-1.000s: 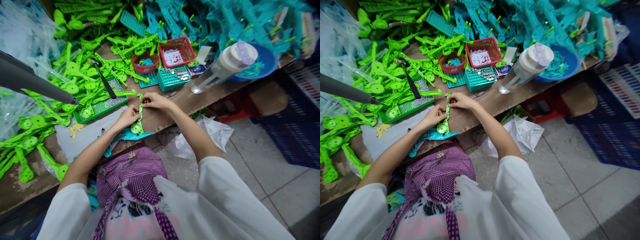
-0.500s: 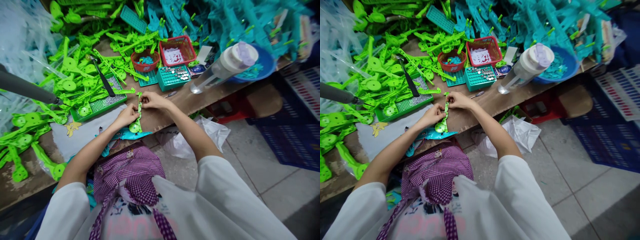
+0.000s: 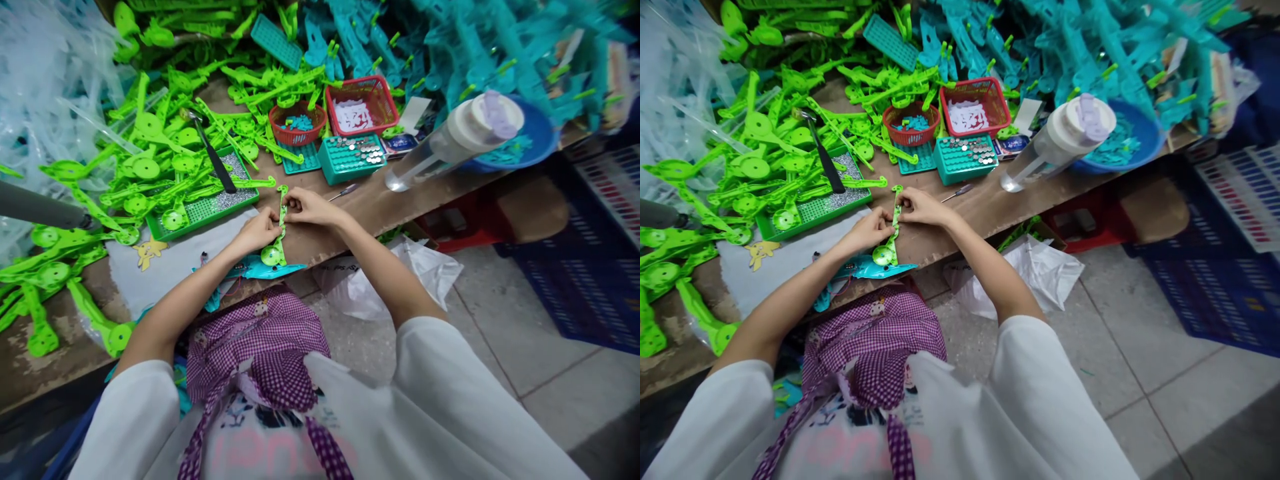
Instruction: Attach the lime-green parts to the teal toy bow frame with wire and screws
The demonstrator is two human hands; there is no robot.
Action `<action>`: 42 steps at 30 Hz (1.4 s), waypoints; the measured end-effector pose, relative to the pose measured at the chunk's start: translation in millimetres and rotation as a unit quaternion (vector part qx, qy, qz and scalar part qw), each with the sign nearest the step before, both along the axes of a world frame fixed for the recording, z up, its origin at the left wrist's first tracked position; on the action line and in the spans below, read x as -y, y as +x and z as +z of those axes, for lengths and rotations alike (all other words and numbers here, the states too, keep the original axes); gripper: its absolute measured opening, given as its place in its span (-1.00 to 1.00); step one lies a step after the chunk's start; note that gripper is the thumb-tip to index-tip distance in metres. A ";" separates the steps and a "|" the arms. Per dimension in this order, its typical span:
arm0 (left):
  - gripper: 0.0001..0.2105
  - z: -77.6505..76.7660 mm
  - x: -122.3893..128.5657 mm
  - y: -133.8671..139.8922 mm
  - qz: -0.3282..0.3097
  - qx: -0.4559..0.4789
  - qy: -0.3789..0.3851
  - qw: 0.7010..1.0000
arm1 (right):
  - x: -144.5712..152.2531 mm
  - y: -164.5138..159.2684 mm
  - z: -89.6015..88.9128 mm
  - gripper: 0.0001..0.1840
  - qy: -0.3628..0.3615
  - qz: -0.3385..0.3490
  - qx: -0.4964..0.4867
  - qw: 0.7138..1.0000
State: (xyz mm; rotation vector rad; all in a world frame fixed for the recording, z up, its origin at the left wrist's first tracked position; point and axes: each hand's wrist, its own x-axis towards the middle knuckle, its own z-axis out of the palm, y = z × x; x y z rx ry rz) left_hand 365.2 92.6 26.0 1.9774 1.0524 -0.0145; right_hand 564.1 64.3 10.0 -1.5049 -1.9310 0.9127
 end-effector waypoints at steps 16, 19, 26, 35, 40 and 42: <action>-0.83 1.7 8.2 -3.5 -0.017 -0.012 0.042 0.999 | -18.1 -2.8 14.8 -0.73 -0.131 0.004 0.043 0.990; -0.84 2.5 8.0 -3.7 -0.017 -0.011 0.039 0.999 | -17.1 -3.9 16.6 -0.78 -0.133 -0.013 0.033 0.990; -0.84 4.7 8.2 -3.5 -0.020 -0.015 0.039 0.999 | -8.4 -12.7 10.1 -0.84 -0.088 -0.074 0.049 0.992; -0.83 6.1 7.1 -2.2 -0.014 -0.012 0.036 0.999 | 42.9 -23.6 -3.5 -0.45 0.005 -0.114 0.061 0.992; -0.83 8.2 7.3 -1.2 -0.022 -0.020 0.028 0.999 | 55.1 -27.9 -5.4 -0.27 -0.006 -0.103 0.078 0.992; -0.84 7.4 4.9 -2.1 -0.033 -0.017 0.024 0.999 | 55.8 -28.9 -3.8 -0.27 -0.014 -0.112 0.083 0.990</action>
